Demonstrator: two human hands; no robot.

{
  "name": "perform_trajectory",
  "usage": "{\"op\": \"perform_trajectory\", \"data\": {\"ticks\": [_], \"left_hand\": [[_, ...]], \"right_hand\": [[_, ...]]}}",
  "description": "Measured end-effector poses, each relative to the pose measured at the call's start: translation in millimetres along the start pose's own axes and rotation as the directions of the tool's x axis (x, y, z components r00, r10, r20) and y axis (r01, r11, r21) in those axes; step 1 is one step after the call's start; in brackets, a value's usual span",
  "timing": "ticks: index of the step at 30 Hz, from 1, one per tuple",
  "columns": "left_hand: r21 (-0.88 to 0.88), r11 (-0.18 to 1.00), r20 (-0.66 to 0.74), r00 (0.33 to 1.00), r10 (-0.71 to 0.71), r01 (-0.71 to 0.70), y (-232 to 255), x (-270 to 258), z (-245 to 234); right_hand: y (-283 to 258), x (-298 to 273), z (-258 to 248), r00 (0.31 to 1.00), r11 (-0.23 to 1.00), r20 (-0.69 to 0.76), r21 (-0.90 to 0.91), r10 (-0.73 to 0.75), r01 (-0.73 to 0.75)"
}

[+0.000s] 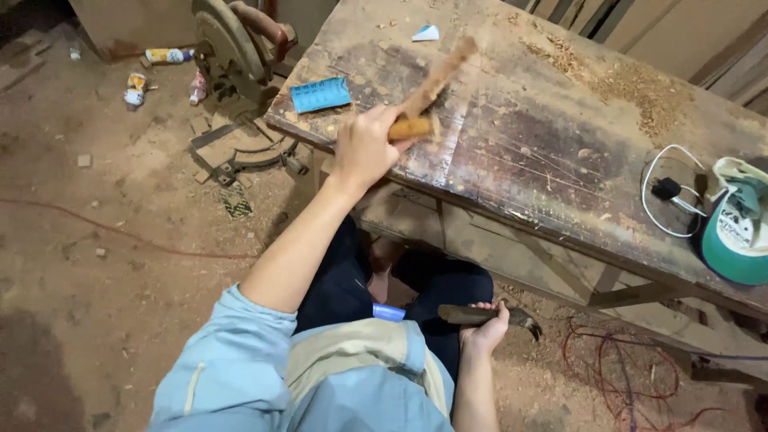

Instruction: Using a hammer and chisel to carve and shape a piece of wood on a workbench.

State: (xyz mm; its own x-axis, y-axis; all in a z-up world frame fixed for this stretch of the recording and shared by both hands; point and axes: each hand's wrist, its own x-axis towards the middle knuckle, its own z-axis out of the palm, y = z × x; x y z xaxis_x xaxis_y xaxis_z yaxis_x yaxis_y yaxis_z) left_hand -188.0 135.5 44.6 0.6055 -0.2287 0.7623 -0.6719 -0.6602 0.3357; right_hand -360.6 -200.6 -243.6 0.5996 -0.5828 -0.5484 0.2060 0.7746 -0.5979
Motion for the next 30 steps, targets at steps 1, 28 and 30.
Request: {"op": "perform_trajectory", "data": {"ticks": [1, 28, 30], "left_hand": [[-0.028, 0.992, 0.028, 0.992, -0.126, 0.126, 0, 5, -1], [-0.158, 0.508, 0.172, 0.530, -0.830, 0.847, 4, -30, -53], [-0.158, 0.488, 0.213, 0.512, -0.832, 0.859, 2, -33, -53]], "right_hand": [[-2, -3, 6, 1.000, 1.000, -0.013, 0.010, 0.003, -0.003], [0, 14, -6, 1.000, 1.000, 0.012, 0.004, 0.026, -0.026], [0, 15, -4, 0.999, 1.000, 0.021, 0.001, 0.025, -0.025]]}}
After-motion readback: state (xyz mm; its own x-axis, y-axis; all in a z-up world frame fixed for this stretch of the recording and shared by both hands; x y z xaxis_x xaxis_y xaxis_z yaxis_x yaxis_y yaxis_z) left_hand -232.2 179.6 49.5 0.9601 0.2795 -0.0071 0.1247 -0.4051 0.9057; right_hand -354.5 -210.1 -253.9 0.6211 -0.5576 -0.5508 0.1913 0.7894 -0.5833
